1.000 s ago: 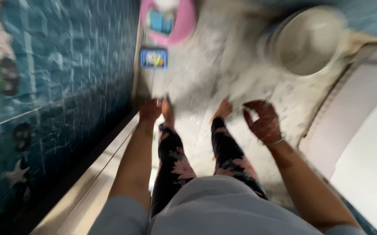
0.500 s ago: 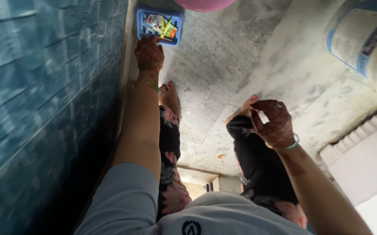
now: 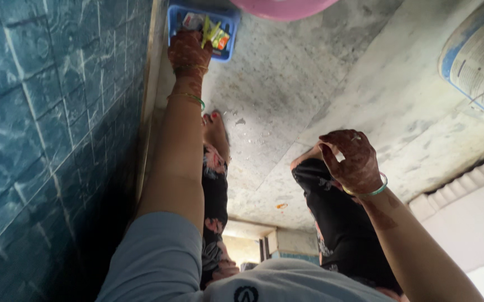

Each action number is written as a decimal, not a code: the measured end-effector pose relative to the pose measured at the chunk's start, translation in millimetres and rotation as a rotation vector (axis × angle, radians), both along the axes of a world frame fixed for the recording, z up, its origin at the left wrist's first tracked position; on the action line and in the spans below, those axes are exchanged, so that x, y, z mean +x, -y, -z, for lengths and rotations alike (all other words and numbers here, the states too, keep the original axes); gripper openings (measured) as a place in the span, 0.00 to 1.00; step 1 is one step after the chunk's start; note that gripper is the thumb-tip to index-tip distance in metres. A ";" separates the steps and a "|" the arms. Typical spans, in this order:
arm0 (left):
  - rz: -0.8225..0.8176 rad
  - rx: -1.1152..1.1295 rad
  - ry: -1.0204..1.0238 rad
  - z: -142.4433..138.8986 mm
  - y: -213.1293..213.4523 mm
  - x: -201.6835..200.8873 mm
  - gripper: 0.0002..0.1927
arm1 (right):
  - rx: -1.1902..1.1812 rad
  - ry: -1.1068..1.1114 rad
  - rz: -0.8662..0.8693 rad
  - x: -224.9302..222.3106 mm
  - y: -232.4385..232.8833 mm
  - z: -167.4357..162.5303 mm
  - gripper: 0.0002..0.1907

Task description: The person tidies items on the bathroom counter and wall shelves. They rearrange toothbrushes and tubes in a caddy, reposition bottles, move a detergent pouch and a black bottle onto the washing machine, place clothespins on a plate, and wash their hands at the tap.

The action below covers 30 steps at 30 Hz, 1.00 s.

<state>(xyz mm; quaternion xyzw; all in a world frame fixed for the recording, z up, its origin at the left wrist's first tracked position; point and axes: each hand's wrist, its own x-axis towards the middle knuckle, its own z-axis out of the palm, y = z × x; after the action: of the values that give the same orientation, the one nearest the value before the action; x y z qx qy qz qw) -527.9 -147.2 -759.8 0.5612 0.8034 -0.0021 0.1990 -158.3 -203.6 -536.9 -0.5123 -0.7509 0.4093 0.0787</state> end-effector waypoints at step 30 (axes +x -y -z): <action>0.238 0.093 1.475 -693.9 63.7 262.5 0.13 | 0.108 -0.404 0.103 141.8 9.5 -596.5 0.29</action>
<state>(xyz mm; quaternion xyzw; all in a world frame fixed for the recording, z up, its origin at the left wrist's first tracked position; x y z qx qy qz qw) -265.4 -210.9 -65.8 0.5081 0.3945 0.3870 0.6606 -16.4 -213.1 59.6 -0.4527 -0.7134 0.4583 0.2757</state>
